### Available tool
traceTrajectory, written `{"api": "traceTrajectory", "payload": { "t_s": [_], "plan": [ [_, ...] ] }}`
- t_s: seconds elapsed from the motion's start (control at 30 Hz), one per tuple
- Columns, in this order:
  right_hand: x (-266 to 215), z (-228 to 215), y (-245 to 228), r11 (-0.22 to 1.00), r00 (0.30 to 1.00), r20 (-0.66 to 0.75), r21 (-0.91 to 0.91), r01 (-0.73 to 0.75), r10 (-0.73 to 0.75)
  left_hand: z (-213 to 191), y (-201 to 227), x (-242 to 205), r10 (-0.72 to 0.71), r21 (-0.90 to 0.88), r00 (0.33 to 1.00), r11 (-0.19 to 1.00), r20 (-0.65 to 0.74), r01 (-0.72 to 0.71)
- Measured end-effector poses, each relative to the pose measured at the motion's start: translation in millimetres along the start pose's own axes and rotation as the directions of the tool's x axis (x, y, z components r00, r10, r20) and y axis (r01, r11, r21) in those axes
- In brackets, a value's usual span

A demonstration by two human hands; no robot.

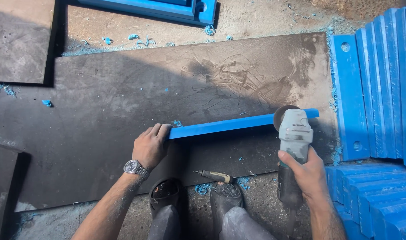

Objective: Finishing the edges and holes of blue plastic components using an angle grinder and a manual deburring tool.

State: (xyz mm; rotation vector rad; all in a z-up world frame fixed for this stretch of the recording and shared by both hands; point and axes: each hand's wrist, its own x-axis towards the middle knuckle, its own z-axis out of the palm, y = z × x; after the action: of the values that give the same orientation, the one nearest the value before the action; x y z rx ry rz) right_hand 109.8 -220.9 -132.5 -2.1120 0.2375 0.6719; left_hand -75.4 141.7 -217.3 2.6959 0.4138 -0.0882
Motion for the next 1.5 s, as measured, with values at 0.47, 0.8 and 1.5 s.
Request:
{"api": "traceTrajectory", "payload": {
  "t_s": [0.47,0.8,1.5],
  "plan": [
    [-54,115,-50,0.928,0.888,0.457,-0.309,0.208,-0.047,16,-29,-10,-0.084,-0.249,0.995,0.966,-0.050,0.069],
    [-23,61,-15,0.986,0.989,0.145,-0.167,0.009,0.015,38,-47,-15,-0.076,-0.405,0.979,0.914,-0.187,-0.006],
    [-55,127,-48,0.919,0.955,0.295,-0.372,0.129,-0.015,54,-54,-25,-0.100,-0.406,0.976,0.914,-0.193,0.014]
  ]
}}
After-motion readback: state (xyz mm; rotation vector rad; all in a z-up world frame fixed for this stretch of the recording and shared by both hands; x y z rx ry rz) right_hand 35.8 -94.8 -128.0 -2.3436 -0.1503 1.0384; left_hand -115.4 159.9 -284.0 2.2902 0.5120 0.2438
